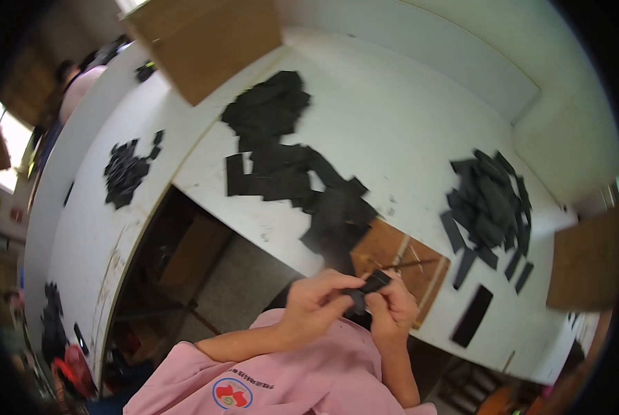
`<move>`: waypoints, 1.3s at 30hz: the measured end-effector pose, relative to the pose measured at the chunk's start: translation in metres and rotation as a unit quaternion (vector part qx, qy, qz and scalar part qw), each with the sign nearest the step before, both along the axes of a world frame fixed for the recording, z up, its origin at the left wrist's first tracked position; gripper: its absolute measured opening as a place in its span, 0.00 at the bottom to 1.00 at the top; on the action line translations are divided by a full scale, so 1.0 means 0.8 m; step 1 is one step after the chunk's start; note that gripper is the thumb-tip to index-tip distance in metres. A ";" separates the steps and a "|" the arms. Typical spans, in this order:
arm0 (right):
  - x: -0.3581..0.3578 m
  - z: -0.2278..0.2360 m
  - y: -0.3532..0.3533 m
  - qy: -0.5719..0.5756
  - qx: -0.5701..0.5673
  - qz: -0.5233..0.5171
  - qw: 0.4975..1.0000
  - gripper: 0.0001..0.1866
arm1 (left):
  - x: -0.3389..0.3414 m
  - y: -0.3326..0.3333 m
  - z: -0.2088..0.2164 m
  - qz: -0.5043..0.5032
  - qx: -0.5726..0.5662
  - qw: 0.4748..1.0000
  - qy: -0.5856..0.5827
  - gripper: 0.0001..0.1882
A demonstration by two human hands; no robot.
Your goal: Inspecting and preparing small black rubber or foam strips at a workshop desk.
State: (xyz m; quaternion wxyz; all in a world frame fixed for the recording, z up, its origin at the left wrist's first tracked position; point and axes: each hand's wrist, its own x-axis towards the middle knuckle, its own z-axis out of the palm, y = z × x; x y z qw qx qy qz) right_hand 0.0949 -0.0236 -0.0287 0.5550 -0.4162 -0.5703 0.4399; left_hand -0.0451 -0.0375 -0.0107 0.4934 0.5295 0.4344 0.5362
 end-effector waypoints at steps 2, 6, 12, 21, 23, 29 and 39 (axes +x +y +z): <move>0.007 0.018 0.004 -0.079 -0.019 0.001 0.997 0.04 | 0.011 0.003 -0.009 0.010 0.019 1.000 0.009 0.14; 0.031 0.030 -0.006 -0.072 -0.058 -0.010 0.996 0.04 | 0.034 0.018 -0.011 0.033 0.109 0.989 0.091 0.09; 0.046 0.033 -0.012 -0.013 -0.075 -0.047 0.996 0.04 | 0.042 0.027 0.009 -0.154 -0.181 0.927 -0.290 0.08; 0.079 0.105 0.037 0.057 -0.108 0.062 0.991 0.10 | 0.065 0.078 0.061 -0.385 -0.306 0.602 -0.629 0.21; 0.092 0.074 0.053 0.053 -0.193 0.042 0.979 0.11 | 0.073 0.104 0.030 -0.251 -0.397 0.673 -0.571 0.19; 0.102 0.008 0.061 0.228 -0.250 0.108 0.935 0.12 | 0.074 0.107 -0.016 -0.203 -0.417 0.678 -0.570 0.17; 0.093 -0.012 0.065 0.149 -0.240 0.139 0.949 0.13 | 0.070 0.094 -0.015 -0.195 -0.298 0.838 -0.412 0.16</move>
